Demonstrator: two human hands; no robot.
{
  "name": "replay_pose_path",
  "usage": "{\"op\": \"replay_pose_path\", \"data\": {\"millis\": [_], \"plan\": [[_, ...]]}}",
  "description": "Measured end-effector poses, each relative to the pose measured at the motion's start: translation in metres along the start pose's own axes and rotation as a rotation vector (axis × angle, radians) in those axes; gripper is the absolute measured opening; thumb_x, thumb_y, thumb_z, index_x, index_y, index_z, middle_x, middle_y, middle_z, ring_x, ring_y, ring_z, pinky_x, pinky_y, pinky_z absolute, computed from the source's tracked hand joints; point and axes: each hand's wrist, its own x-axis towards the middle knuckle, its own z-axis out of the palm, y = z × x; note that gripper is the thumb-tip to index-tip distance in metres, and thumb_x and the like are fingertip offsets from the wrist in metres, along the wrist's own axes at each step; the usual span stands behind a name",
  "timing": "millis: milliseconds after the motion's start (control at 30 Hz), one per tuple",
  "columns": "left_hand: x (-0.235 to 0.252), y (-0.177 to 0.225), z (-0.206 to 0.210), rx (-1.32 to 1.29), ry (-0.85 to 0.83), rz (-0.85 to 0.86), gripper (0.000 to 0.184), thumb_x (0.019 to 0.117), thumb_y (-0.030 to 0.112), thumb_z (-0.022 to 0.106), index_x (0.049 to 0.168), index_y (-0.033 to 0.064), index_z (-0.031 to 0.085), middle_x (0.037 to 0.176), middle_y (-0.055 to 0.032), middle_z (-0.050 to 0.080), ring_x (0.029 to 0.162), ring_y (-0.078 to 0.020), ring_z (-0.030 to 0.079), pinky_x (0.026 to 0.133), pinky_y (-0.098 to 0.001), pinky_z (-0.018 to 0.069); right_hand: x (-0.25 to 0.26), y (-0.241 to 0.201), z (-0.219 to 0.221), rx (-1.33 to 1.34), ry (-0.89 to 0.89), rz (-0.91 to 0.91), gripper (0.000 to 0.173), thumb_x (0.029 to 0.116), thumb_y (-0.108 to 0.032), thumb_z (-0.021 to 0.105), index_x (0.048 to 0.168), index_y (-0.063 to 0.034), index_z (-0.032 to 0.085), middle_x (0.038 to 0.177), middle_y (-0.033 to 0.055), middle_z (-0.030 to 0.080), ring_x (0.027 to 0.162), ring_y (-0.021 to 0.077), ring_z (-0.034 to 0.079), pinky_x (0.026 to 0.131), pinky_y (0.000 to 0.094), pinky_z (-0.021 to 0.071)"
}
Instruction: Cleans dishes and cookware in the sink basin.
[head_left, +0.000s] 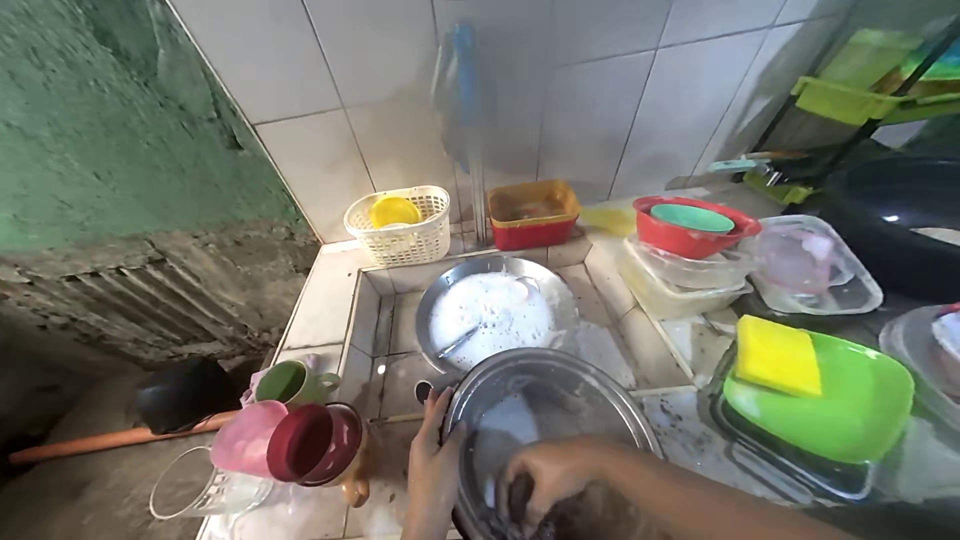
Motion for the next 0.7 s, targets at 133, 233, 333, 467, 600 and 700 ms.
{"op": "replay_pose_path", "data": {"millis": [133, 233, 333, 467, 600, 700], "plan": [[0.003, -0.002, -0.001, -0.005, 0.044, -0.017, 0.041, 0.0995, -0.001, 0.054, 0.141, -0.0022, 0.056, 0.150, -0.0199, 0.050, 0.132, -0.0199, 0.055, 0.108, -0.0331, 0.0452, 0.015, -0.017, 0.010, 0.237, 0.294, 0.027, 0.032, 0.0999, -0.010, 0.065, 0.129, 0.0015, 0.059, 0.119, 0.0165, 0.065, 0.093, 0.0206, 0.065, 0.081, 0.0386, 0.0550], [0.002, -0.005, -0.001, 0.003, 0.098, -0.021, 0.042, 0.0974, -0.004, 0.057, 0.139, -0.0031, 0.057, 0.137, -0.0182, 0.061, 0.119, -0.0166, 0.063, 0.101, -0.0307, 0.0498, -0.005, -0.019, 0.008, 0.020, 0.187, -0.101, 0.027, 0.0944, 0.002, 0.065, 0.120, 0.0082, 0.067, 0.118, 0.0251, 0.067, 0.106, 0.0327, 0.066, 0.094, 0.0492, 0.0506], [-0.003, -0.004, 0.005, -0.012, 0.171, -0.041, 0.042, 0.0981, -0.005, 0.057, 0.140, -0.0035, 0.056, 0.130, -0.0199, 0.064, 0.113, -0.0176, 0.064, 0.098, -0.0316, 0.0513, -0.025, -0.007, -0.006, -0.088, -0.002, -0.168, 0.025, 0.0928, 0.006, 0.064, 0.116, 0.0072, 0.071, 0.123, 0.0233, 0.067, 0.116, 0.0325, 0.063, 0.101, 0.0478, 0.0475], [0.000, -0.007, 0.003, 0.048, 0.109, 0.001, 0.043, 0.0974, -0.003, 0.060, 0.140, -0.0013, 0.057, 0.133, -0.0183, 0.063, 0.116, -0.0171, 0.064, 0.100, -0.0321, 0.0502, -0.003, -0.011, 0.006, -0.007, 0.150, -0.137, 0.024, 0.0928, 0.002, 0.068, 0.116, 0.0087, 0.068, 0.113, 0.0230, 0.069, 0.102, 0.0278, 0.065, 0.094, 0.0447, 0.0505], [0.001, -0.007, 0.006, 0.016, 0.133, -0.002, 0.042, 0.0970, -0.004, 0.059, 0.139, -0.0020, 0.057, 0.132, -0.0183, 0.063, 0.114, -0.0170, 0.064, 0.098, -0.0317, 0.0510, 0.006, -0.015, 0.014, 0.050, 0.326, -0.077, 0.031, 0.0976, -0.002, 0.062, 0.127, 0.0060, 0.062, 0.126, 0.0229, 0.064, 0.114, 0.0308, 0.063, 0.101, 0.0464, 0.0482], [0.001, -0.009, 0.005, 0.022, 0.156, 0.014, 0.041, 0.0952, -0.005, 0.060, 0.137, -0.0038, 0.059, 0.130, -0.0188, 0.065, 0.113, -0.0168, 0.065, 0.098, -0.0317, 0.0513, -0.013, -0.015, 0.009, -0.048, 0.155, -0.141, 0.024, 0.0978, 0.000, 0.062, 0.121, 0.0060, 0.068, 0.119, 0.0229, 0.067, 0.108, 0.0300, 0.064, 0.097, 0.0461, 0.0490]]}}
